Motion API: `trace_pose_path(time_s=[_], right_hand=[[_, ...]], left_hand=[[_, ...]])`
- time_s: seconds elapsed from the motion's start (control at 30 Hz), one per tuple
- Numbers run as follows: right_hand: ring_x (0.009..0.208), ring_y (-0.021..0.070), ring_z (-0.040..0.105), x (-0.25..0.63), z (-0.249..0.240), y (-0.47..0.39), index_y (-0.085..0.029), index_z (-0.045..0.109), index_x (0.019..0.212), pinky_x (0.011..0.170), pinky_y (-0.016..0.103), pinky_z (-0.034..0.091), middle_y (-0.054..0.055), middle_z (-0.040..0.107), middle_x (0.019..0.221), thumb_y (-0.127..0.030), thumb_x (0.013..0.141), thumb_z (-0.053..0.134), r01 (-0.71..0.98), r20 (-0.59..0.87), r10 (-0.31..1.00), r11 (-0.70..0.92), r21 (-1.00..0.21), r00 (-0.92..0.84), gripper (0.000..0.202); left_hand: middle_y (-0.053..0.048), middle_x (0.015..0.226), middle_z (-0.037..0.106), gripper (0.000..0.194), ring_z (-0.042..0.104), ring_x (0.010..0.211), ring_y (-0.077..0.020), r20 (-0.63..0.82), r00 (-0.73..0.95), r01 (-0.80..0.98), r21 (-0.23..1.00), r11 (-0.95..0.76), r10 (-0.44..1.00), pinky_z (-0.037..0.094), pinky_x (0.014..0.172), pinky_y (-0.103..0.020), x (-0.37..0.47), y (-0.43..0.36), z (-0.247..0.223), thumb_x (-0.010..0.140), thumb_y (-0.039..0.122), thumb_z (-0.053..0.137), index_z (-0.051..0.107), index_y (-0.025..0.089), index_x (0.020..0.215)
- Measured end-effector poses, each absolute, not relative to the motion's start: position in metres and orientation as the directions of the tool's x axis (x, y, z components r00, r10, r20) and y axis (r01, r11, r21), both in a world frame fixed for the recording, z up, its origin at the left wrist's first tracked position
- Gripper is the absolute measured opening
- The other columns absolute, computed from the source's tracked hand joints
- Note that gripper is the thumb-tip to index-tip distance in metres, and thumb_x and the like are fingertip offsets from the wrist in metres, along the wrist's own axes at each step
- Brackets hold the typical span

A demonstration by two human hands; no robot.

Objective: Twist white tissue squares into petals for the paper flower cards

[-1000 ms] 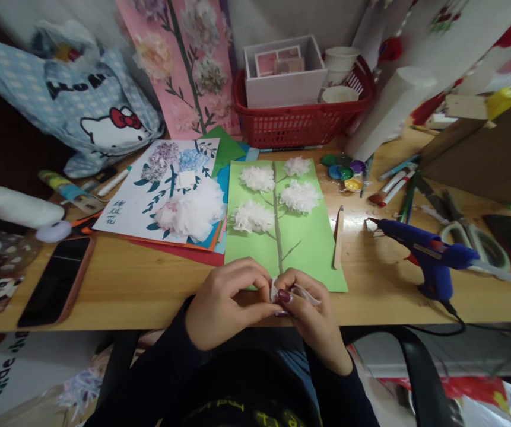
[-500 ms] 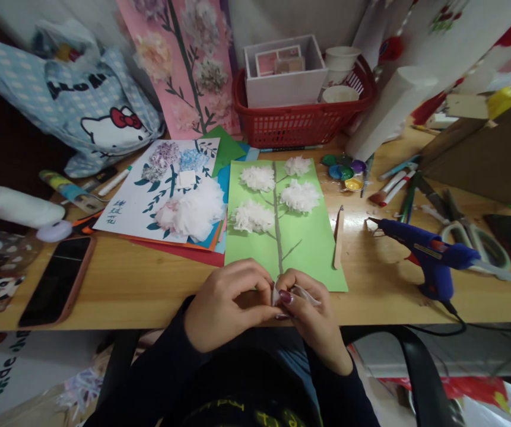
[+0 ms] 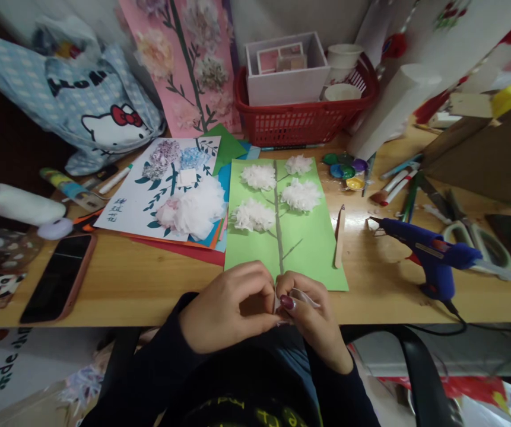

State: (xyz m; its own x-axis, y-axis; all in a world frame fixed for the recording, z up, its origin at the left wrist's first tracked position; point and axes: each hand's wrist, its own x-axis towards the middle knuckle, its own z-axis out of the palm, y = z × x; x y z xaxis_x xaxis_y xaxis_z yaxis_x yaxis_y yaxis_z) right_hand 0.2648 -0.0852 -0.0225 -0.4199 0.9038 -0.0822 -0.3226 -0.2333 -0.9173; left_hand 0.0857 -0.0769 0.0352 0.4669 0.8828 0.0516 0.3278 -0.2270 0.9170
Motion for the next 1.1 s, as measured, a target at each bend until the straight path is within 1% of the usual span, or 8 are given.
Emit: trace_pose_path(time_s=[0.1, 0.23, 0.4, 0.6, 0.87, 0.97, 1.03, 1.1], right_hand=[[0.055, 0.0110, 0.038, 0.265, -0.021, -0.085, -0.018, 0.061, 0.072, 0.051, 0.024, 0.028, -0.003, 0.054, 0.062, -0.037, 0.089, 0.065, -0.338, -0.059, 0.888, -0.234, -0.912, -0.456, 0.026], [0.055, 0.0106, 0.037, 0.266, -0.017, -0.084, -0.018, 0.061, 0.073, 0.052, 0.024, 0.028, -0.003, 0.053, 0.063, -0.038, 0.087, 0.067, -0.355, -0.055, 0.879, -0.248, -0.902, -0.474, 0.025], [0.054, 0.0110, 0.038, 0.265, -0.013, -0.084, -0.018, 0.059, 0.073, 0.051, 0.023, 0.030, -0.003, 0.053, 0.063, -0.037, 0.086, 0.069, -0.318, -0.068, 0.876, -0.244, -0.916, -0.478, 0.025], [0.051, 0.0102, 0.034, 0.264, -0.008, -0.083, -0.018, 0.057, 0.069, 0.049, 0.024, 0.027, -0.004, 0.048, 0.058, -0.038, 0.086, 0.068, -0.258, -0.115, 0.879, -0.258, -0.931, -0.463, 0.028], [0.052, 0.0096, 0.031, 0.264, -0.011, -0.084, -0.018, 0.058, 0.071, 0.049, 0.023, 0.024, -0.005, 0.046, 0.058, -0.035, 0.086, 0.068, -0.251, -0.135, 0.886, -0.268, -0.930, -0.444, 0.025], [0.053, 0.0098, 0.029, 0.263, -0.012, -0.085, -0.018, 0.056, 0.069, 0.049, 0.023, 0.023, -0.006, 0.043, 0.059, -0.035, 0.086, 0.068, -0.264, -0.121, 0.895, -0.252, -0.931, -0.428, 0.027], [0.054, 0.0101, 0.028, 0.263, -0.013, -0.084, -0.019, 0.053, 0.069, 0.050, 0.023, 0.023, -0.006, 0.040, 0.059, -0.035, 0.086, 0.068, -0.278, -0.105, 0.899, -0.240, -0.930, -0.424, 0.028], [0.054, 0.0103, 0.029, 0.263, -0.013, -0.084, -0.019, 0.053, 0.069, 0.050, 0.024, 0.023, -0.006, 0.040, 0.059, -0.035, 0.086, 0.067, -0.276, -0.103, 0.897, -0.238, -0.931, -0.429, 0.028]], left_hand=[[0.001, 0.082, 0.057, 0.023, 0.059, 0.077, -0.0119, 0.004, 0.514, 0.329, 0.923, -0.201, 0.858, 0.045, 0.071, -0.023, 0.085, -0.075, 0.036, 0.082, 0.015, 0.075, 0.055, 0.016, 0.071], [0.001, 0.082, 0.056, 0.023, 0.057, 0.077, -0.0123, -0.024, 0.515, 0.336, 0.925, -0.177, 0.857, 0.044, 0.072, -0.025, 0.085, -0.075, 0.034, 0.085, 0.018, 0.072, 0.054, 0.017, 0.071], [0.001, 0.082, 0.057, 0.022, 0.057, 0.077, -0.0126, -0.020, 0.503, 0.331, 0.928, -0.171, 0.864, 0.044, 0.071, -0.025, 0.084, -0.076, 0.035, 0.084, 0.018, 0.072, 0.054, 0.017, 0.071], [0.001, 0.082, 0.057, 0.022, 0.057, 0.077, -0.0134, -0.015, 0.501, 0.335, 0.925, -0.177, 0.865, 0.044, 0.071, -0.026, 0.084, -0.076, 0.035, 0.084, 0.019, 0.072, 0.054, 0.018, 0.071], [0.000, 0.082, 0.058, 0.022, 0.058, 0.076, -0.0134, -0.023, 0.498, 0.330, 0.930, -0.165, 0.867, 0.044, 0.070, -0.025, 0.084, -0.075, 0.035, 0.081, 0.021, 0.076, 0.056, 0.017, 0.073], [-0.001, 0.082, 0.058, 0.017, 0.056, 0.075, -0.0134, -0.014, 0.518, 0.312, 0.934, -0.174, 0.855, 0.043, 0.070, -0.026, 0.083, -0.076, 0.036, 0.089, 0.025, 0.066, 0.057, 0.017, 0.077], [-0.001, 0.081, 0.057, 0.015, 0.054, 0.073, -0.0132, -0.012, 0.531, 0.316, 0.930, -0.185, 0.847, 0.043, 0.068, -0.026, 0.083, -0.076, 0.036, 0.094, 0.022, 0.054, 0.057, 0.017, 0.080], [-0.001, 0.079, 0.055, 0.015, 0.053, 0.071, -0.0132, -0.013, 0.539, 0.325, 0.926, -0.193, 0.842, 0.042, 0.066, -0.026, 0.082, -0.076, 0.036, 0.093, 0.019, 0.049, 0.056, 0.017, 0.081]])
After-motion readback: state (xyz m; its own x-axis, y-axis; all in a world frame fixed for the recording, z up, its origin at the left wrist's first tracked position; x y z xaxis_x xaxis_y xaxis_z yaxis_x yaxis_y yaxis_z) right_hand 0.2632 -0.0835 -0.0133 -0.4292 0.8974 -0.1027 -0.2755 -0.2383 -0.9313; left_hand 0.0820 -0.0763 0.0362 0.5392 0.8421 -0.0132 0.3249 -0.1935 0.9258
